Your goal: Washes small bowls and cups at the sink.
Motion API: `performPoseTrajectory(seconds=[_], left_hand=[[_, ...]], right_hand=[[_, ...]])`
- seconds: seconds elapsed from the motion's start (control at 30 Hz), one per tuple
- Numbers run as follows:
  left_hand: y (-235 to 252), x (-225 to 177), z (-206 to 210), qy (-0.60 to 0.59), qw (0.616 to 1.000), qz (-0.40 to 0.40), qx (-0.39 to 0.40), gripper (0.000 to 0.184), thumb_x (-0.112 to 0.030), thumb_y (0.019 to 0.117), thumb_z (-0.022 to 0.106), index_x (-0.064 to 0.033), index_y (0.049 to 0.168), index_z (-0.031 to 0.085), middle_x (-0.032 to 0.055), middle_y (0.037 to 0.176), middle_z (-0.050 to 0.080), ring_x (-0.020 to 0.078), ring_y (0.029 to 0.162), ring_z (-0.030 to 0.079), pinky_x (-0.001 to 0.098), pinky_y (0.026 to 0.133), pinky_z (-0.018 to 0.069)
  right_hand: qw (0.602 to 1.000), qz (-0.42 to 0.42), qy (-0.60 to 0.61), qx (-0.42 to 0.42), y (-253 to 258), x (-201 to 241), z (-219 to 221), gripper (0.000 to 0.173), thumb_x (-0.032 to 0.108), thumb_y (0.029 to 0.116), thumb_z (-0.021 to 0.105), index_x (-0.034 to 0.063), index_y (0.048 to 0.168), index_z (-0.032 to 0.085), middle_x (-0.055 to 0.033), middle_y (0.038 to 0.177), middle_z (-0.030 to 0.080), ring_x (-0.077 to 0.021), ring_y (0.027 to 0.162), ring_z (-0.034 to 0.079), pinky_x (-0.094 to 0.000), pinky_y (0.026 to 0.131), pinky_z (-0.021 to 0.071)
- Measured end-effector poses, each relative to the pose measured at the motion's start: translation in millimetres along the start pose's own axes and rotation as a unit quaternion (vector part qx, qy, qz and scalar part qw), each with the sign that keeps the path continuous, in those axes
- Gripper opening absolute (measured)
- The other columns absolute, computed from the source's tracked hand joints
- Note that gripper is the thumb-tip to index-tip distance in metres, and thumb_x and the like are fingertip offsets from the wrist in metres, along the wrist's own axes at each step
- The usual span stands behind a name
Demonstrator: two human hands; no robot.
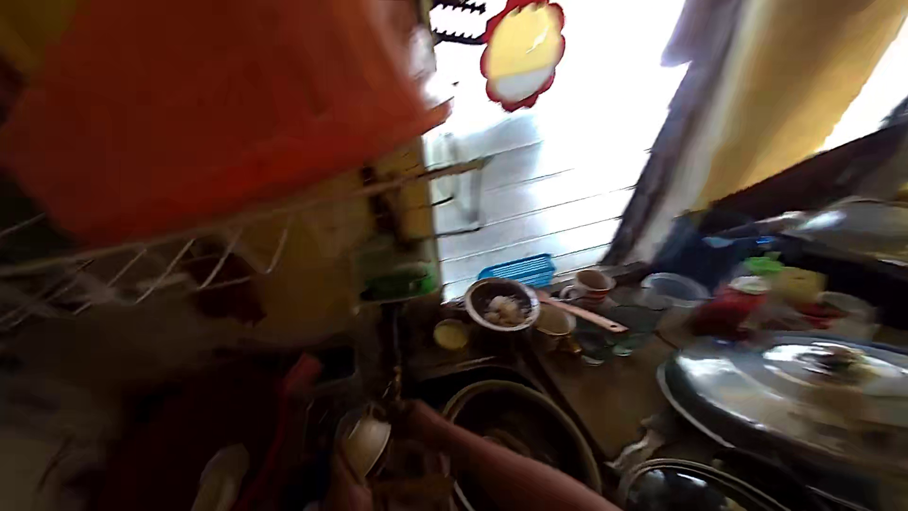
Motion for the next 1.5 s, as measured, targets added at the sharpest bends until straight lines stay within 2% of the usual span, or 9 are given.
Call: performPoseTrajectory(seconds=[0.17,0.27,0.4,0.53,0.7,0.8,1.03,1.33,1.5], left_hand=[[43.4,63.8,-96.7,0.062,0.975,-0.105,-0.187,0.057,-0.014,0.0998,0.061,0.0073,0.149,0.043,0.0307,0.111,0.070,0.0465,0.092,0.073,0.0615,0.079,0.0579],[74.1,128.9,-133.6,0.100,0.943,-0.303,-0.094,0.051,-0.029,0.1062,0.051,0.0004,0.147,0.045,0.0247,0.118,0.070,0.0400,0.109,0.070,0.0575,0.091,0.0557],[85.4,178.0,-136.1,0.113,0.935,-0.337,-0.025,0.044,-0.034,0.1049,0.053,0.0012,0.128,0.064,0.0239,0.123,0.069,0.0396,0.117,0.066,0.0600,0.097,0.0523],[80.8,120.7,-119.0,0.108,0.970,-0.215,-0.023,0.042,-0.033,0.1071,0.051,-0.0011,0.131,0.066,0.0254,0.127,0.067,0.0421,0.118,0.065,0.0614,0.098,0.0511],[66.7,25.1,29.8,0.042,0.964,-0.048,0.258,0.048,-0.042,0.1065,0.050,-0.0031,0.128,0.068,0.0215,0.132,0.065,0.0362,0.125,0.062,0.0571,0.107,0.0474],[58.1,13.0,81.8,0.035,0.949,-0.057,0.308,0.041,-0.034,0.1072,0.049,-0.0025,0.127,0.066,0.0199,0.130,0.066,0.0344,0.124,0.063,0.0549,0.104,0.0495],[65.0,7.3,45.7,-0.016,0.983,-0.070,0.170,0.037,-0.021,0.1099,0.043,0.0031,0.132,0.061,0.0217,0.133,0.063,0.0313,0.129,0.060,0.0442,0.112,0.0450],[-10.1,-48.5,52.5,0.042,0.947,0.316,0.037,0.019,-0.005,0.0951,0.060,-0.0026,0.106,0.076,0.0155,0.098,0.072,0.0311,0.097,0.072,0.0437,0.090,0.0591],[7.4,-61.5,79.3,-0.044,0.919,0.349,0.179,0.034,-0.022,0.1039,0.048,-0.0003,0.108,0.074,0.0167,0.126,0.068,0.0295,0.126,0.061,0.0451,0.113,0.0436]], right_hand=[[0.993,-0.013,-0.112,-0.047,12.8,-5.1,3.3,0.036,0.025,0.1022,0.060,0.0015,0.128,0.063,-0.0164,0.116,0.068,-0.0243,0.102,0.068,-0.0434,0.093,0.0551],[0.989,0.003,-0.138,-0.051,6.9,-2.2,14.8,0.035,0.021,0.1042,0.056,0.0023,0.133,0.062,-0.0176,0.127,0.066,-0.0268,0.114,0.067,-0.0444,0.101,0.0533],[0.995,0.016,-0.064,-0.068,15.4,-15.4,17.0,0.031,0.018,0.1020,0.061,-0.0014,0.126,0.063,-0.0159,0.111,0.069,-0.0215,0.094,0.069,-0.0390,0.088,0.0571],[0.996,0.033,0.021,-0.075,17.0,-22.2,14.5,0.028,0.014,0.1026,0.061,-0.0044,0.124,0.062,-0.0143,0.102,0.068,-0.0172,0.083,0.067,-0.0338,0.079,0.0577],[0.992,0.054,0.070,-0.087,16.6,-23.8,13.3,0.028,0.016,0.1059,0.055,-0.0054,0.123,0.060,-0.0148,0.102,0.069,-0.0188,0.086,0.069,-0.0348,0.080,0.0584],[0.987,0.071,0.127,-0.061,9.5,-21.5,11.6,0.030,0.017,0.1093,0.048,-0.0046,0.126,0.059,-0.0153,0.108,0.070,-0.0203,0.093,0.070,-0.0353,0.084,0.0583],[0.982,0.082,0.169,-0.008,3.2,-21.2,5.5,0.030,0.015,0.1101,0.043,-0.0029,0.131,0.056,-0.0148,0.116,0.069,-0.0212,0.099,0.071,-0.0354,0.088,0.0579],[0.968,0.065,0.238,0.039,-7.3,-15.5,18.1,0.059,0.052,0.1100,0.026,0.0063,0.133,0.054,-0.0151,0.111,0.069,-0.0280,0.097,0.069,-0.0480,0.081,0.0583],[0.990,0.043,0.126,0.047,-16.8,-22.3,4.8,0.055,0.048,0.1109,0.026,0.0074,0.130,0.058,-0.0118,0.107,0.069,-0.0232,0.097,0.069,-0.0443,0.084,0.0572]])
Point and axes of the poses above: each hand's wrist, its own y-axis towards the middle knuckle, its own z-axis out of the palm, x = y × z, the point moved 7 cm from there along y, towards the middle knuckle
